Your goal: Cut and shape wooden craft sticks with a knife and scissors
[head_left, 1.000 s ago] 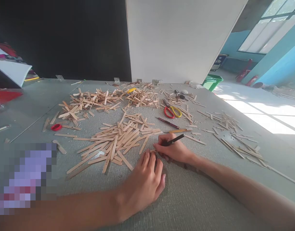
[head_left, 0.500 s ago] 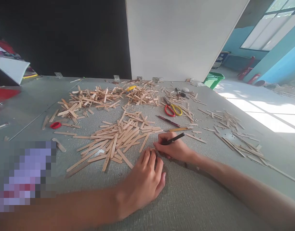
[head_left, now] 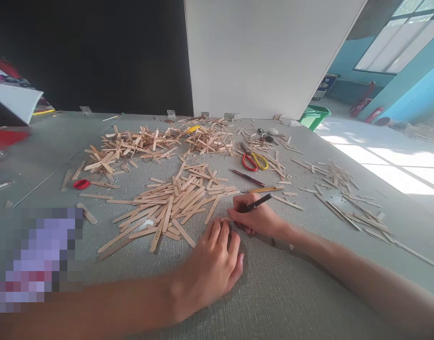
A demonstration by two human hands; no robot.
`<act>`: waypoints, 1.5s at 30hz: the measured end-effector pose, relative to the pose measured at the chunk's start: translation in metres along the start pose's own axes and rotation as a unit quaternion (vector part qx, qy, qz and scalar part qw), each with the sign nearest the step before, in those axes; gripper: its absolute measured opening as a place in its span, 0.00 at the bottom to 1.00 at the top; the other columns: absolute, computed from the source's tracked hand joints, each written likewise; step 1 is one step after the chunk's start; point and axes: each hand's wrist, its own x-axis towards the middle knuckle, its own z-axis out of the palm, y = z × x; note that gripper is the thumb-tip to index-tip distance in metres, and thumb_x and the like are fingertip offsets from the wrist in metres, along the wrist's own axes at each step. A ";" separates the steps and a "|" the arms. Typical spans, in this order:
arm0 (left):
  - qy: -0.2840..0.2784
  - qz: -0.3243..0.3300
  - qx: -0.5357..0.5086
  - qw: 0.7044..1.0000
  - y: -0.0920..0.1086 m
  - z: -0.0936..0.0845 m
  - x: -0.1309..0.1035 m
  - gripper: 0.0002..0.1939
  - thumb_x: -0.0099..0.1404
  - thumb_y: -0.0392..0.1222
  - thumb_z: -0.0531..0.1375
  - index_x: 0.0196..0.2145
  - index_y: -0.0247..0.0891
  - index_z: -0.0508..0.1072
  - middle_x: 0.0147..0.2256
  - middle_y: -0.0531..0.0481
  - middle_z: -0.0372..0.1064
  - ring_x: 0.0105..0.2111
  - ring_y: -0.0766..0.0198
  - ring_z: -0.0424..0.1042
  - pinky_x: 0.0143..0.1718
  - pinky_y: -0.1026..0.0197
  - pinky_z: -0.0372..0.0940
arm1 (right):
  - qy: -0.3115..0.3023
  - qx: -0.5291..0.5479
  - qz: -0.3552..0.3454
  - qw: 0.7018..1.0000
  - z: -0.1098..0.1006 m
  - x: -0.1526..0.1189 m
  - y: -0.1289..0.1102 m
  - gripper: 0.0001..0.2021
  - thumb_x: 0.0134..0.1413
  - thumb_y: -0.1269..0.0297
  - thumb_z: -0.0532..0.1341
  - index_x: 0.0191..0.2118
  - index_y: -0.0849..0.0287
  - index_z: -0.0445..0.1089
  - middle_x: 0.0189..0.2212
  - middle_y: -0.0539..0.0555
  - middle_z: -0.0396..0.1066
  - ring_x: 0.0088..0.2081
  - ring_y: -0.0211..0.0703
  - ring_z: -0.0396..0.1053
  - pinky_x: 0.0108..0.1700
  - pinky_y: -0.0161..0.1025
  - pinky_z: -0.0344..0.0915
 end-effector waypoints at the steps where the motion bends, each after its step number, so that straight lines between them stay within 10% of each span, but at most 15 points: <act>1: -0.001 0.000 0.000 1.000 0.000 0.000 0.000 0.23 0.74 0.43 0.47 0.48 0.21 0.75 0.49 0.24 0.76 0.52 0.39 0.76 0.51 0.44 0.73 | -0.001 -0.002 0.001 1.000 0.000 0.000 0.000 0.17 0.57 0.65 0.62 0.22 0.55 0.56 0.14 0.42 0.59 0.13 0.32 0.62 0.12 0.28 0.56; 45: -0.002 0.004 0.002 1.000 -0.001 0.002 -0.002 0.24 0.75 0.43 0.46 0.48 0.22 0.76 0.49 0.25 0.75 0.52 0.39 0.75 0.53 0.43 0.70 | 0.003 0.004 0.025 1.000 -0.001 0.002 -0.002 0.14 0.54 0.68 0.61 0.21 0.55 0.57 0.10 0.41 0.61 0.11 0.32 0.62 0.11 0.25 0.55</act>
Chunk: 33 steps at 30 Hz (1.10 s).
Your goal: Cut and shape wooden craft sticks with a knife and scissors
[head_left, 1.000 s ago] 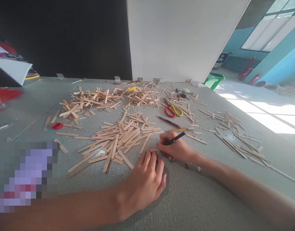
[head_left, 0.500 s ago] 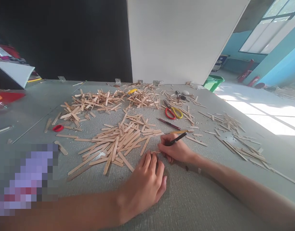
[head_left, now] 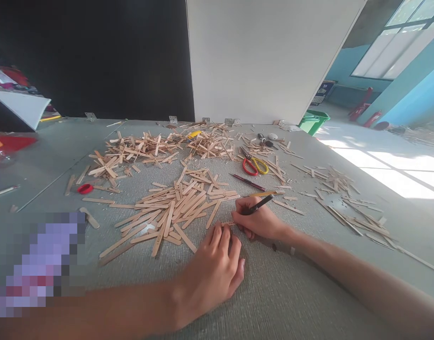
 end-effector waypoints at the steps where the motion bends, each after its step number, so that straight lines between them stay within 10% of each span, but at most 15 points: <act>1: -0.001 0.000 -0.002 1.000 0.000 0.000 0.000 0.24 0.75 0.43 0.46 0.48 0.22 0.76 0.49 0.25 0.75 0.52 0.39 0.74 0.53 0.43 0.70 | -0.002 -0.002 -0.001 1.000 0.000 0.000 0.000 0.14 0.54 0.68 0.61 0.21 0.55 0.57 0.10 0.41 0.61 0.11 0.32 0.62 0.11 0.25 0.55; 14: -0.089 -0.028 -0.038 0.995 -0.002 -0.011 0.002 0.26 0.75 0.44 0.48 0.63 0.25 0.66 0.47 0.33 0.70 0.48 0.41 0.69 0.57 0.33 0.63 | 0.064 0.018 -0.002 0.998 -0.005 0.003 -0.002 0.14 0.62 0.51 0.62 0.32 0.56 0.66 0.15 0.43 0.64 0.12 0.31 0.56 0.13 0.29 0.50; 19: -0.080 -0.012 -0.057 0.995 -0.004 -0.011 0.002 0.24 0.75 0.44 0.48 0.61 0.29 0.68 0.48 0.35 0.69 0.52 0.40 0.69 0.63 0.30 0.56 | 0.169 -0.047 -0.024 0.984 -0.023 0.012 0.005 0.13 0.58 0.58 0.64 0.46 0.58 0.71 0.34 0.52 0.76 0.21 0.34 0.69 0.20 0.31 0.60; 25: -0.074 0.016 -0.088 0.993 -0.006 -0.009 0.001 0.24 0.76 0.43 0.49 0.64 0.32 0.64 0.55 0.34 0.68 0.62 0.39 0.63 0.66 0.30 0.53 | 0.137 -0.134 -0.051 0.980 -0.040 0.014 0.001 0.30 0.61 0.69 0.55 0.68 0.53 0.59 0.51 0.56 0.77 0.26 0.36 0.75 0.24 0.33 0.66; 29: -0.080 0.018 -0.114 0.990 -0.008 -0.006 -0.001 0.25 0.76 0.43 0.49 0.66 0.33 0.62 0.60 0.34 0.66 0.65 0.39 0.61 0.67 0.30 0.52 | 0.171 -0.335 -0.121 0.919 -0.069 0.016 -0.003 0.17 0.63 0.72 0.52 0.50 0.58 0.76 0.41 0.56 0.80 0.34 0.44 0.77 0.38 0.41 0.70; 33: -0.086 0.019 -0.112 0.990 -0.009 -0.006 0.000 0.24 0.76 0.43 0.49 0.65 0.33 0.63 0.62 0.34 0.65 0.66 0.38 0.60 0.66 0.30 0.53 | 0.079 -0.470 -0.158 0.865 -0.098 0.017 0.004 0.13 0.65 0.73 0.54 0.41 0.57 0.77 0.40 0.57 0.79 0.44 0.49 0.75 0.48 0.46 0.69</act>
